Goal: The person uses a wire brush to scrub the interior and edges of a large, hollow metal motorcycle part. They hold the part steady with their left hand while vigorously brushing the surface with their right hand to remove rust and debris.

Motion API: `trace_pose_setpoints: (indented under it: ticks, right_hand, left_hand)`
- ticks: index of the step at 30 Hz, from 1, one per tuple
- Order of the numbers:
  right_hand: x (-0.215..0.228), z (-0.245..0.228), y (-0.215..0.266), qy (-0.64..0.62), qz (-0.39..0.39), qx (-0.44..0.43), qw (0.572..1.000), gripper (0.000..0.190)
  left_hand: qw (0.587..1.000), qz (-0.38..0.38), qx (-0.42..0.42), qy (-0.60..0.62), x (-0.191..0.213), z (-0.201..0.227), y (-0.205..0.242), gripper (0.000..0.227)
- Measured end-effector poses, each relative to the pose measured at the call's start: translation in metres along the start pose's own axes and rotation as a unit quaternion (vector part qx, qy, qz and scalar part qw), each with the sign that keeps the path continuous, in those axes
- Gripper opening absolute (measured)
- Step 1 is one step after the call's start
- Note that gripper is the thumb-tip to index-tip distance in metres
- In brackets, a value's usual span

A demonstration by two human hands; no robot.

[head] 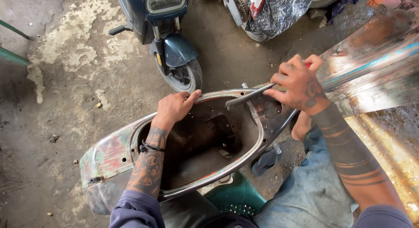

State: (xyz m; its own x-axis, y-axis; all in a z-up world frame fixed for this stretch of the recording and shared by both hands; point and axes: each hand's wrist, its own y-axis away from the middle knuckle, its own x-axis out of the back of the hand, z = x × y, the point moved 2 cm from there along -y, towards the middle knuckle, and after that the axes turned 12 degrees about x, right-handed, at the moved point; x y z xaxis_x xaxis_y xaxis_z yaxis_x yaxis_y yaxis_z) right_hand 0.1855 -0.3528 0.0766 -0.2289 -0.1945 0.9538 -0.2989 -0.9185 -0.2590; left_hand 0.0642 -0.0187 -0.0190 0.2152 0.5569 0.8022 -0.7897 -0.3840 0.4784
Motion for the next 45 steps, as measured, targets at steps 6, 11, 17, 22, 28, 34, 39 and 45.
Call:
trace_pose_setpoints:
  ticks: [6,11,17,22,28,34,39,45]
  right_hand:
    - [-0.005,-0.014,-0.005,0.005,0.02,0.032,0.999,0.034]
    - [-0.008,-0.012,0.002,-0.022,0.017,0.008,1.0,0.035]
    - [-0.009,-0.012,-0.002,-0.005,0.01,0.006,1.0,0.035]
    - [-0.009,-0.028,-0.007,-0.041,0.028,0.047,0.998,0.037]
    - [-0.01,-0.01,0.003,0.004,0.006,-0.026,1.0,0.036]
    - [-0.014,-0.018,-0.001,-0.024,0.008,0.019,1.0,0.035]
    - [-0.004,-0.034,-0.008,-0.017,0.017,0.033,0.999,0.036]
    - [-0.009,-0.002,0.001,-0.005,0.014,-0.031,0.999,0.036]
  left_hand:
    - [1.0,-0.002,-0.006,0.002,0.0,-0.001,-0.002,0.077]
    - [1.0,0.004,-0.01,0.006,0.0,0.0,-0.004,0.076]
    - [1.0,0.004,-0.009,-0.002,-0.003,-0.004,-0.002,0.075]
    - [1.0,0.02,-0.008,0.004,-0.003,0.0,-0.006,0.075]
    - [1.0,0.013,-0.002,-0.003,-0.005,-0.002,-0.005,0.076]
    - [1.0,0.0,0.009,-0.007,-0.003,-0.002,-0.001,0.078]
    - [1.0,0.025,-0.017,0.0,-0.005,-0.003,-0.008,0.078]
    - [1.0,0.004,0.002,-0.005,-0.002,0.0,0.0,0.077]
